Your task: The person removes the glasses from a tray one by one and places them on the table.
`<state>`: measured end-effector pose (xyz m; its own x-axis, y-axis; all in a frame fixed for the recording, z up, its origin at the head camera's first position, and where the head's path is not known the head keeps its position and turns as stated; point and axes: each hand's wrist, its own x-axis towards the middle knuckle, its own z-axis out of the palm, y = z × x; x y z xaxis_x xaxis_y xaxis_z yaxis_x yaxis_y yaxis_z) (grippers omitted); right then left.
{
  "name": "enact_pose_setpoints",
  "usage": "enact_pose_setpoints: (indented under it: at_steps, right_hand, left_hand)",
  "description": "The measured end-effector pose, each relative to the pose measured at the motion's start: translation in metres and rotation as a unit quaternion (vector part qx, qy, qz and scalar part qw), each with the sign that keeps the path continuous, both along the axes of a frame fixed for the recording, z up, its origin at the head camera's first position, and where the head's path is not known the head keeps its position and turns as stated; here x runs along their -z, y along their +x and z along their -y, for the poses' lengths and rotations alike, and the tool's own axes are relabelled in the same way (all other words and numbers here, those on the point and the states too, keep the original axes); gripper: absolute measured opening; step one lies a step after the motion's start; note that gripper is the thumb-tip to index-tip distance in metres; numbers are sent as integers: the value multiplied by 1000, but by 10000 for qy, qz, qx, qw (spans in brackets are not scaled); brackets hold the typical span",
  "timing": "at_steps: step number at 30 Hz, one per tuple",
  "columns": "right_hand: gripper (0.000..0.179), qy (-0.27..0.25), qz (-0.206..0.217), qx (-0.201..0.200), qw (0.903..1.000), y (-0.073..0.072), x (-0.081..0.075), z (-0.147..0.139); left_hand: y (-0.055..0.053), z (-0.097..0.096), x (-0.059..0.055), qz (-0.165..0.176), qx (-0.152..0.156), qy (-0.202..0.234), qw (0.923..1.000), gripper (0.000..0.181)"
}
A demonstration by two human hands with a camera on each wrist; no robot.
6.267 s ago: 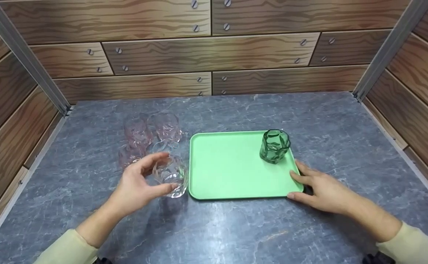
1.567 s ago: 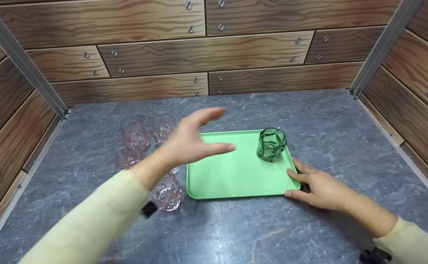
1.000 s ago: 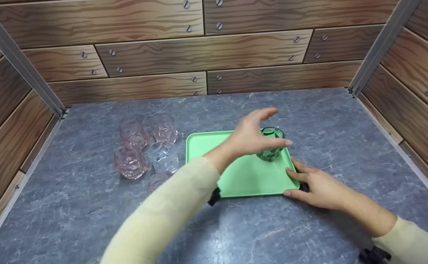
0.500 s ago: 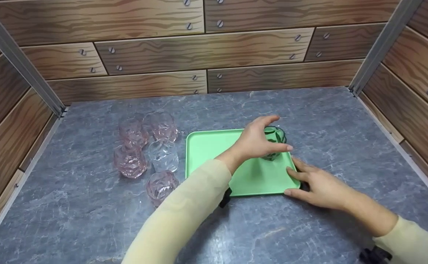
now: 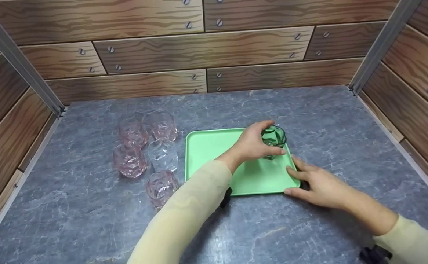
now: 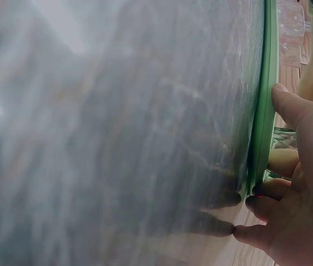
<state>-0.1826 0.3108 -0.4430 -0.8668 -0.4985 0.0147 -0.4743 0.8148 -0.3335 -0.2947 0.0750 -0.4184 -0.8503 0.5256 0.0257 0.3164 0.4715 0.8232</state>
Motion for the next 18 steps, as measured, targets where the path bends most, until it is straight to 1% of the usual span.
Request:
enact_pose_setpoints:
  at_steps: [3, 11, 18]
  right_hand:
    - [78, 24, 45, 20, 10000, 0, 0, 0]
    - [79, 25, 99, 32, 9999, 0, -1, 1]
    - [80, 39, 105, 45, 9999, 1, -1, 0]
  left_hand:
    - [-1, -1, 1, 39, 21, 11, 10000, 92]
    - [-3, -3, 0, 161, -73, 132, 9998, 89]
    - [1, -3, -3, 30, -105, 68, 9999, 85]
